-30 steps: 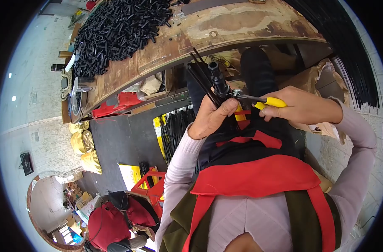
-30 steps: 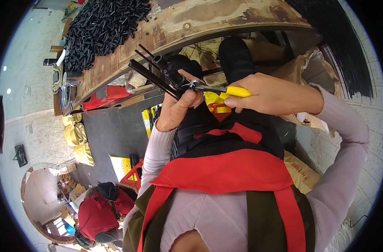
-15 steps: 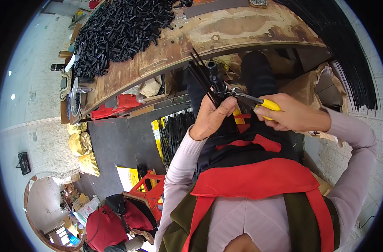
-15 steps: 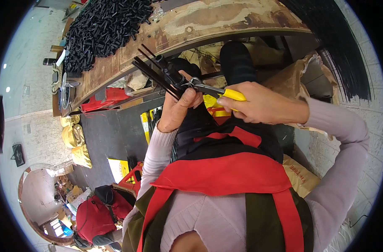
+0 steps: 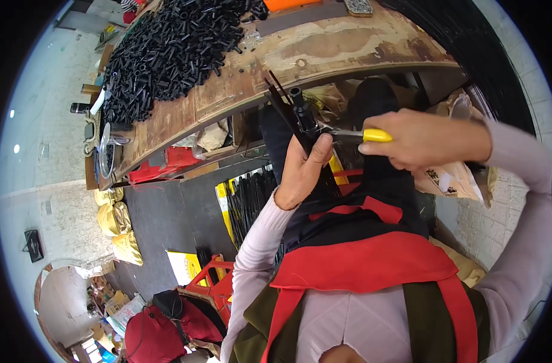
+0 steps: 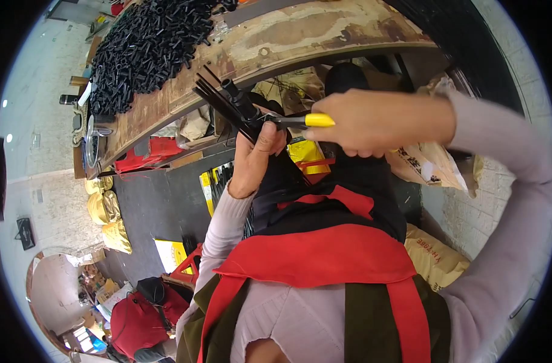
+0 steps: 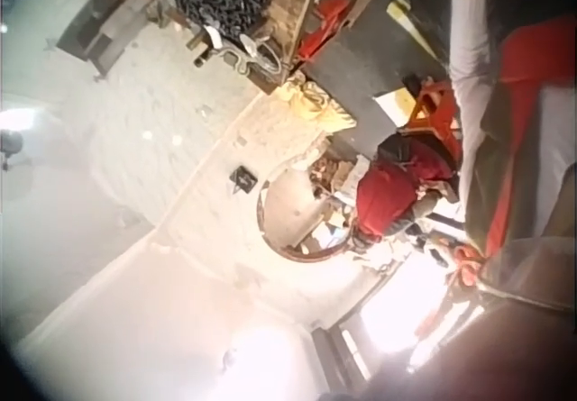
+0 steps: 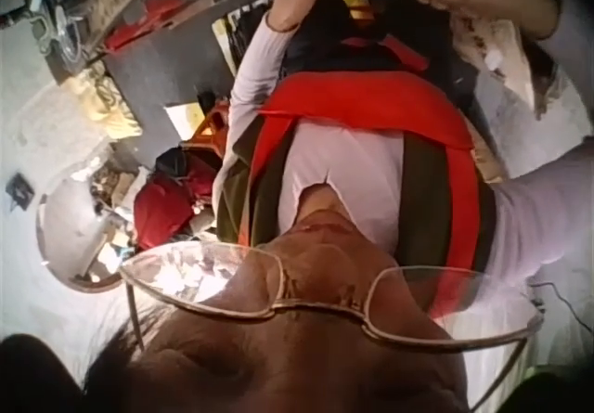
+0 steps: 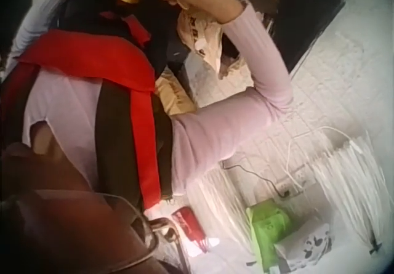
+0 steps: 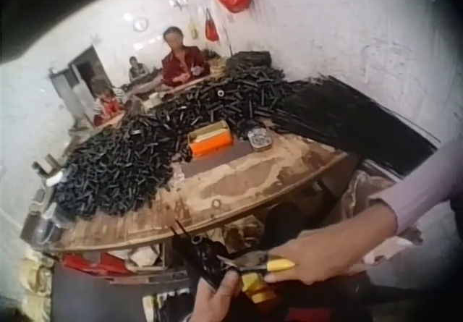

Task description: Assembling black cable or hose bundles at a factory workbench using nippers and jigs.

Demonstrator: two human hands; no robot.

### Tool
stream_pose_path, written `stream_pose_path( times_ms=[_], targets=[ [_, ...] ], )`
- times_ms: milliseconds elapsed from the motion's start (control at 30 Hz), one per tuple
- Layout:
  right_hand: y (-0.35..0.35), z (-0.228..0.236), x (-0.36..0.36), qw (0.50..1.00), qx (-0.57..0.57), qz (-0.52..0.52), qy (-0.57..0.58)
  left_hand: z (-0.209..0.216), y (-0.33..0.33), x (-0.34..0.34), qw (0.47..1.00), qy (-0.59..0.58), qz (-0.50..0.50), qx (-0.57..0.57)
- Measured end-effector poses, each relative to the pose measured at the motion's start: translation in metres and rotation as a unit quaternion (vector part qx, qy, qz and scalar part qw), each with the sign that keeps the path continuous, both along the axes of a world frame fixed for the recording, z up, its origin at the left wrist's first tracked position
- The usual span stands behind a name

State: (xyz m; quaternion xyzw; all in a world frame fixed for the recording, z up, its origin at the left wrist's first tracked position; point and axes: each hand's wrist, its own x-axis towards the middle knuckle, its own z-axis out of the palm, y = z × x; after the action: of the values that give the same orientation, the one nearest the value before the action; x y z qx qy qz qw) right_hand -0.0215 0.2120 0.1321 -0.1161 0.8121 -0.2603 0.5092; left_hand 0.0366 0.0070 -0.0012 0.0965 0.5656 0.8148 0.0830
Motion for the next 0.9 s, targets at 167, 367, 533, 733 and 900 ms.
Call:
stream_pose_path(
  times_ms=[167,367,533,733,900],
  targets=[
    [0.018,-0.076,0.029,0.951,-0.195,0.014,0.241,0.004,0.002,-0.001,0.999,-0.022,0.038,0.012],
    [0.016,-0.066,0.039,0.856,-0.112,0.060,0.501,-0.005,0.000,-0.001,0.998,-0.011,0.064,-0.019],
    [0.018,-0.062,0.035,0.832,-0.111,0.068,0.540,-0.002,0.002,0.001,0.997,0.004,0.060,-0.038],
    [0.017,-0.061,0.041,0.869,-0.074,0.047,0.488,-0.007,-0.001,0.002,0.999,0.002,0.046,-0.027],
    [0.016,-0.076,0.044,0.902,-0.230,0.007,0.364,-0.011,-0.005,0.000,1.000,0.009,0.025,0.016]
  ],
)
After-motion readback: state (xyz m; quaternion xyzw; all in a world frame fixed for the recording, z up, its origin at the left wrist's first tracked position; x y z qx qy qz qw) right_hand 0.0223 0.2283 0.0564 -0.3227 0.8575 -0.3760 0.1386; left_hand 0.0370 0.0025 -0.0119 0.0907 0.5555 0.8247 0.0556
